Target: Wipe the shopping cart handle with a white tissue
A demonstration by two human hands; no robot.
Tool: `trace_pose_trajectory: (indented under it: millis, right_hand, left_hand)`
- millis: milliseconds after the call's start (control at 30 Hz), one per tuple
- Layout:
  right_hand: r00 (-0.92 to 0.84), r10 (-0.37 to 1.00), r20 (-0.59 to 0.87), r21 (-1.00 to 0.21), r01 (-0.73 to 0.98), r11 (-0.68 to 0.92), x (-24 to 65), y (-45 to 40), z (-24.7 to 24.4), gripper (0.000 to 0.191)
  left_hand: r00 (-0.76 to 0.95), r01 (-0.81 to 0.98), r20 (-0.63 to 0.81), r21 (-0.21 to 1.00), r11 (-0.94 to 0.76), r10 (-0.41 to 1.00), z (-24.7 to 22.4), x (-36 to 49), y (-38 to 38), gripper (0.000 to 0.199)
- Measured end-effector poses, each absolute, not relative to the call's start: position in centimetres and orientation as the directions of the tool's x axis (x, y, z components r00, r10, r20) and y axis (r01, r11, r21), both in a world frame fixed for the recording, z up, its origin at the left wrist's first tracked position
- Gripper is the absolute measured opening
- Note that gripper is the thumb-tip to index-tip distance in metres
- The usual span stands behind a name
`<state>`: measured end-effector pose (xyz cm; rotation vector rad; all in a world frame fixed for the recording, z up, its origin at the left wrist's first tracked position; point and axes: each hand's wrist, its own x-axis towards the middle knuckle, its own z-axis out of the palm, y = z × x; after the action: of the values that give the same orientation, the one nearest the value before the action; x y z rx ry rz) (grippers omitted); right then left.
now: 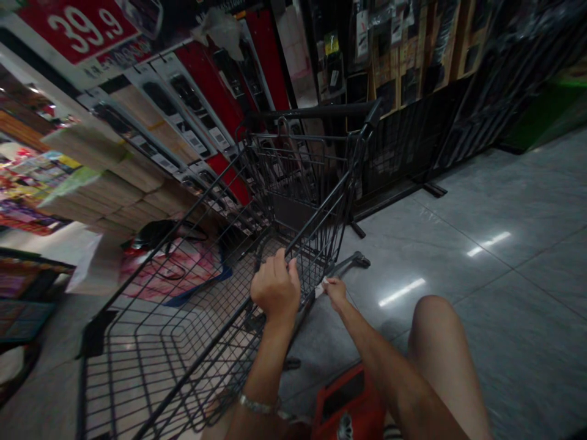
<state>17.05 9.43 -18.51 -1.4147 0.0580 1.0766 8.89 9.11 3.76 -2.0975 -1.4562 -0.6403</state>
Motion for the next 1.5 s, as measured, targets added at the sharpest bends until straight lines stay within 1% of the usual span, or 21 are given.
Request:
trace_pose_trajectory:
  millis: [67, 167, 300, 433, 500, 533, 600, 667, 700, 733, 800, 867, 967, 1033, 1100, 1200, 1267, 1333, 1400, 1500]
  right_hand:
    - [0.509, 0.563, -0.652, -0.699, -0.691, -0.185, 17.3, 9.9, -17.6, 0.021]
    - [0.482, 0.568, -0.667, -0.643, -0.758, -0.111, 18.6, 11.4, -15.6, 0.02]
    - [0.494, 0.598, -0.631, -0.614, -0.789, 0.003, 21.1, 13.4, -12.3, 0.018]
    - [0.529, 0.633, -0.565, -0.615, -0.781, 0.105, 23.5, 14.3, -9.1, 0.013]
    - [0.592, 0.646, -0.483, -0.661, -0.73, 0.174, 24.5, 14.5, -7.9, 0.012]
    - [0.639, 0.641, -0.424, -0.708, -0.676, 0.205, 25.0, 14.6, -7.4, 0.012]
    - [0.744, 0.608, -0.278, -0.837, -0.498, 0.227, 25.8, 14.7, -7.0, 0.017]
    - [0.82, 0.56, -0.12, -0.948, -0.262, 0.181, 26.2, 14.8, -7.2, 0.023]
    - [0.841, 0.539, -0.047, -0.978, -0.149, 0.147, 26.2, 14.8, -7.5, 0.024]
    - [0.852, 0.524, 0.013, -0.992, -0.056, 0.116, 26.0, 14.8, -8.0, 0.024]
    - [0.853, 0.515, 0.083, -0.996, 0.052, 0.074, 25.4, 14.6, -9.5, 0.025]
    - [0.832, 0.547, 0.093, -0.996, 0.081, 0.046, 24.5, 14.1, -11.3, 0.025]
    - [0.799, 0.6, 0.044, -0.996, 0.081, -0.036, 23.6, 12.9, -13.9, 0.021]
    - [0.818, 0.576, -0.004, -0.992, 0.068, -0.103, 23.6, 12.3, -14.9, 0.019]
    - [0.854, 0.521, -0.01, -0.99, 0.065, -0.126, 24.1, 12.0, -14.9, 0.021]
    - [0.87, 0.484, 0.097, -0.99, 0.136, -0.045, 25.1, 12.7, -13.3, 0.026]
    - [0.855, 0.483, 0.188, -0.98, 0.195, 0.036, 25.7, 13.6, -11.9, 0.029]
    - [0.838, 0.491, 0.238, -0.971, 0.225, 0.085, 25.7, 14.4, -10.8, 0.031]
    - [0.827, 0.507, 0.243, -0.969, 0.225, 0.098, 25.4, 14.7, -10.4, 0.032]
    - [0.824, 0.53, 0.2, -0.979, 0.182, 0.087, 24.4, 14.4, -10.7, 0.031]
  left_hand:
    - [0.321, 0.942, 0.637, -0.142, -0.303, 0.701, 3.7, 8.9, 9.2, 0.028]
    - [0.325, 0.941, 0.65, -0.15, -0.304, 0.687, 3.7, 8.9, 9.2, 0.027]
    - [0.33, 0.94, 0.656, -0.163, -0.3, 0.679, 3.8, 9.0, 9.1, 0.027]
    - [0.332, 0.939, 0.661, -0.163, -0.303, 0.673, 3.8, 9.0, 9.2, 0.026]
    - [0.328, 0.939, 0.658, -0.148, -0.31, 0.678, 3.8, 9.0, 9.2, 0.027]
    - [0.325, 0.939, 0.656, -0.14, -0.313, 0.681, 3.7, 9.0, 9.3, 0.027]
    - [0.32, 0.94, 0.651, -0.128, -0.315, 0.689, 3.7, 9.0, 9.3, 0.027]
    - [0.314, 0.943, 0.646, -0.126, -0.309, 0.696, 3.8, 9.0, 9.2, 0.027]
    - [0.312, 0.944, 0.643, -0.127, -0.305, 0.699, 3.8, 9.0, 9.2, 0.027]
    - [0.312, 0.944, 0.641, -0.127, -0.304, 0.701, 3.8, 9.0, 9.2, 0.027]
    - [0.312, 0.944, 0.639, -0.128, -0.303, 0.703, 3.9, 9.1, 9.1, 0.027]
    - [0.312, 0.945, 0.643, -0.131, -0.301, 0.7, 3.9, 9.1, 9.1, 0.027]
    - [0.314, 0.944, 0.652, -0.139, -0.299, 0.69, 3.8, 9.1, 9.1, 0.026]
    - [0.315, 0.944, 0.653, -0.14, -0.3, 0.688, 3.8, 9.0, 9.2, 0.026]
    - [0.318, 0.943, 0.653, -0.141, -0.302, 0.688, 3.7, 8.9, 9.2, 0.026]
    - [0.322, 0.941, 0.65, -0.143, -0.306, 0.688, 3.7, 8.9, 9.3, 0.026]
    - [0.32, 0.942, 0.645, -0.138, -0.307, 0.694, 3.7, 8.9, 9.3, 0.026]
    - [0.315, 0.943, 0.646, -0.133, -0.304, 0.695, 3.7, 9.0, 9.3, 0.026]
    - [0.312, 0.944, 0.653, -0.134, -0.3, 0.69, 3.7, 9.1, 9.2, 0.025]
    - [0.311, 0.945, 0.659, -0.14, -0.294, 0.685, 3.8, 9.1, 9.2, 0.026]
